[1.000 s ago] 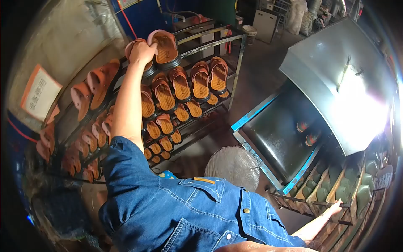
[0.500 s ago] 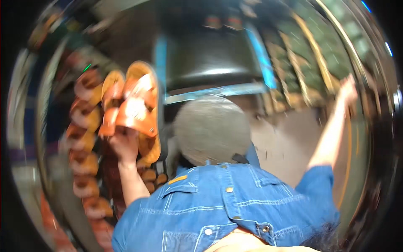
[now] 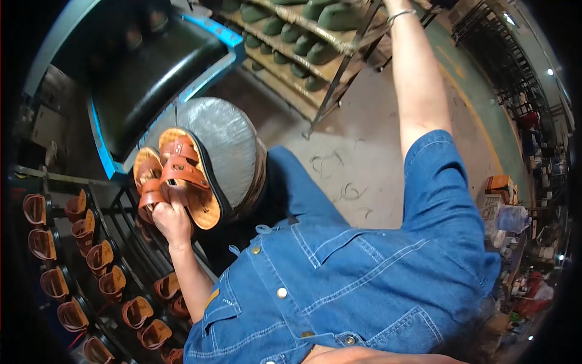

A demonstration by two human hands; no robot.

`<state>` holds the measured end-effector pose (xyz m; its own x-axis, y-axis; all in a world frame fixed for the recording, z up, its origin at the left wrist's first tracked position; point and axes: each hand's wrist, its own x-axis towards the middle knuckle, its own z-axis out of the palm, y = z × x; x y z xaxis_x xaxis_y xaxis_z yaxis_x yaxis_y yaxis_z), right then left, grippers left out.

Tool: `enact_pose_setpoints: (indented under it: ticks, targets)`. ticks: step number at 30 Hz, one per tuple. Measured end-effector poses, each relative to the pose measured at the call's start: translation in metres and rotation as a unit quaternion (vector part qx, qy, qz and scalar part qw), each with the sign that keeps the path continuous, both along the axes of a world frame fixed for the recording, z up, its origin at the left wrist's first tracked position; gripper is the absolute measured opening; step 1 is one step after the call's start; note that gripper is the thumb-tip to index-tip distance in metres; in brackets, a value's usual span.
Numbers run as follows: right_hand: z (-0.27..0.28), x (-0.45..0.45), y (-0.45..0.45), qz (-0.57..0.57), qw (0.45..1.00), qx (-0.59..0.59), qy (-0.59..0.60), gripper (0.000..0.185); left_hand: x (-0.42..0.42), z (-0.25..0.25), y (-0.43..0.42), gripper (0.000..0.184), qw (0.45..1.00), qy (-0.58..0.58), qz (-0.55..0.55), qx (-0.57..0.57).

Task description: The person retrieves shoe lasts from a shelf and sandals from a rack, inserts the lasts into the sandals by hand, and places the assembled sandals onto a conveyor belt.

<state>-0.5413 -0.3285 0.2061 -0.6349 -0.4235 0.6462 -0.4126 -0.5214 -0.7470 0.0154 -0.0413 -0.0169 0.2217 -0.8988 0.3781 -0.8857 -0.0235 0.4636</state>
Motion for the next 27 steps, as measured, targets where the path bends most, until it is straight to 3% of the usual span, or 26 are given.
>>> enact_pose_setpoints:
  ticks: [2,3,4,5,6,8,9,11,13,14,17,18,19,23,24,25,27]
  targets:
    - [-0.001,-0.008,0.021,-0.065,0.996,-0.014,0.068,0.028,-0.003,0.0,0.007,0.03,0.998,0.03,-0.058,-0.026]
    - [-0.006,-0.014,0.033,-0.153,0.976,-0.034,0.15,0.028,-0.016,0.008,0.012,0.03,0.994,0.035,-0.082,-0.057]
    - [-0.013,-0.02,0.041,-0.291,0.917,-0.089,0.258,0.028,-0.029,0.018,0.017,0.031,0.992,0.084,-0.084,-0.034]
    - [-0.017,-0.019,0.061,-0.35,0.875,-0.143,0.301,0.028,-0.04,0.026,0.025,0.033,0.988,0.13,-0.087,-0.006]
    - [-0.022,-0.01,0.086,-0.34,0.871,-0.178,0.306,0.029,-0.045,0.021,0.029,0.037,0.991,0.105,-0.078,-0.012]
    - [-0.043,0.017,0.135,-0.123,0.959,-0.155,0.201,0.027,-0.056,0.021,0.034,0.036,0.989,0.103,-0.105,-0.013]
    - [-0.063,0.023,0.149,0.03,0.988,-0.086,0.122,0.024,-0.059,0.019,0.036,0.035,0.988,0.089,-0.12,-0.034]
    - [-0.097,0.026,0.163,0.064,0.979,0.147,0.124,0.025,-0.071,0.025,0.04,0.04,0.968,0.216,-0.128,0.03]
    - [-0.145,0.023,0.14,0.004,0.991,0.081,0.106,0.019,-0.078,0.029,0.042,0.05,0.962,0.22,-0.16,0.028]
    - [-0.147,0.024,0.144,-0.065,0.981,0.066,0.173,0.02,-0.079,0.03,0.041,0.053,0.958,0.222,-0.177,0.038]
    - [-0.104,0.031,0.159,-0.153,0.935,-0.072,0.313,0.026,-0.073,0.017,0.038,0.053,0.95,0.222,-0.216,0.037]
    - [-0.089,0.024,0.151,-0.195,0.919,-0.093,0.329,0.031,-0.074,0.025,0.039,0.053,0.937,0.257,-0.226,0.067]
    - [-0.072,0.017,0.153,-0.218,0.919,-0.036,0.328,0.048,-0.074,0.035,0.042,0.052,0.922,0.29,-0.236,0.097]
    - [-0.036,-0.022,0.121,-0.332,0.87,0.315,0.182,0.118,-0.078,0.047,0.044,0.041,0.915,0.285,-0.266,0.104]
    - [-0.033,-0.036,0.111,-0.319,0.868,0.355,0.138,0.129,-0.077,0.045,0.044,0.041,0.914,0.29,-0.264,0.103]
    - [-0.027,-0.039,0.113,-0.348,0.828,0.418,0.139,0.132,-0.073,0.043,0.043,0.039,0.916,0.273,-0.28,0.094]
    - [-0.02,-0.044,0.122,-0.361,0.814,0.437,0.128,0.135,-0.066,0.041,0.046,0.037,0.918,0.26,-0.288,0.086]
